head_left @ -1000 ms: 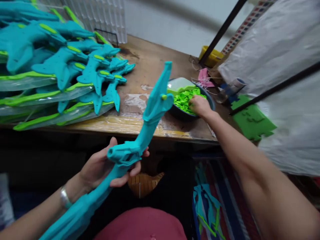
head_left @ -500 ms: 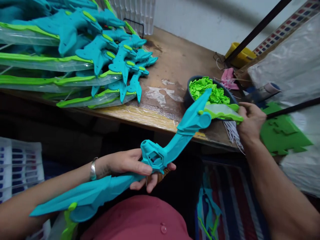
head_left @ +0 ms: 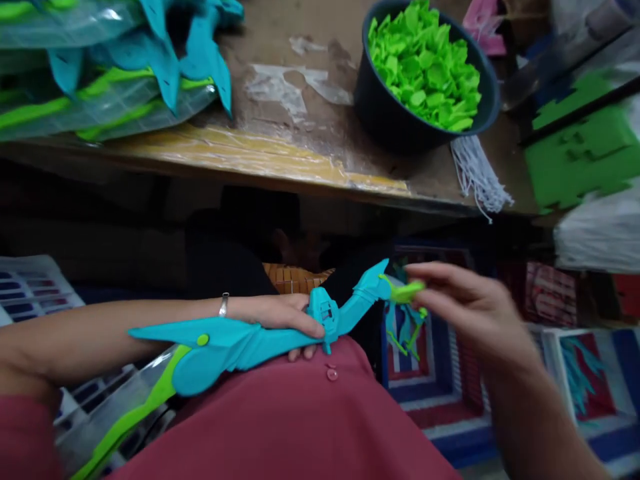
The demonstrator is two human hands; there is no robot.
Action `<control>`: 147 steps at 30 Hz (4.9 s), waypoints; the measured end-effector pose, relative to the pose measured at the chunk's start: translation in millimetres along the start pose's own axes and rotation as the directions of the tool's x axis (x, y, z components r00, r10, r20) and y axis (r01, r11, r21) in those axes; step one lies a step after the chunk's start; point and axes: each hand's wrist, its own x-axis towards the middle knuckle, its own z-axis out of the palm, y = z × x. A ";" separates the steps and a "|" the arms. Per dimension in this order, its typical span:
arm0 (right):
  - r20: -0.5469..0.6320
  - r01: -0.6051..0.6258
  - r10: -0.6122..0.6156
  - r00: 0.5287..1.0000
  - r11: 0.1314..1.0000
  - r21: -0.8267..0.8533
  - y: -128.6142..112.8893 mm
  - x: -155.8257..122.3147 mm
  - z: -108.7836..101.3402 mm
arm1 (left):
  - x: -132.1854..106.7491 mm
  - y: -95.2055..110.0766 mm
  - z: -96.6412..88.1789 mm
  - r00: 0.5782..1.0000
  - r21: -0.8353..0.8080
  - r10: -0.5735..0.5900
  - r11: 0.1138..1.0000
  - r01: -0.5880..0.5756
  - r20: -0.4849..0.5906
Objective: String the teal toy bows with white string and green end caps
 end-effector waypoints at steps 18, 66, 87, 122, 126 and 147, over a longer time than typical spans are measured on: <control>0.495 0.325 -0.331 0.803 0.940 0.101 38.8 2.8 82.5 | 3.0 -7.7 8.2 0.997 0.086 -0.065 0.994 0.069 -0.050; 0.580 0.070 -0.034 0.814 0.997 -0.040 63.0 19.3 75.9 | 28.5 15.6 18.3 0.963 0.531 -0.028 0.830 0.172 -0.268; 0.782 0.529 -0.010 0.624 0.742 -0.412 24.1 20.7 83.0 | 7.4 14.1 23.0 0.963 0.609 0.084 0.787 0.094 -0.257; -0.440 -0.136 -0.419 0.794 0.584 -0.800 68.1 148.7 -99.1 | 0.6 -20.9 -38.9 0.875 0.427 0.177 0.903 0.037 -0.451; -0.451 -0.225 -0.359 0.817 0.521 -0.823 82.3 176.4 -110.5 | -6.7 -13.1 -30.6 0.842 0.505 0.234 0.862 0.051 -0.486; -0.091 0.349 -0.567 0.819 0.618 -0.705 49.8 66.1 33.6 | -6.6 5.0 -26.2 0.908 0.578 0.272 0.815 -0.042 -0.317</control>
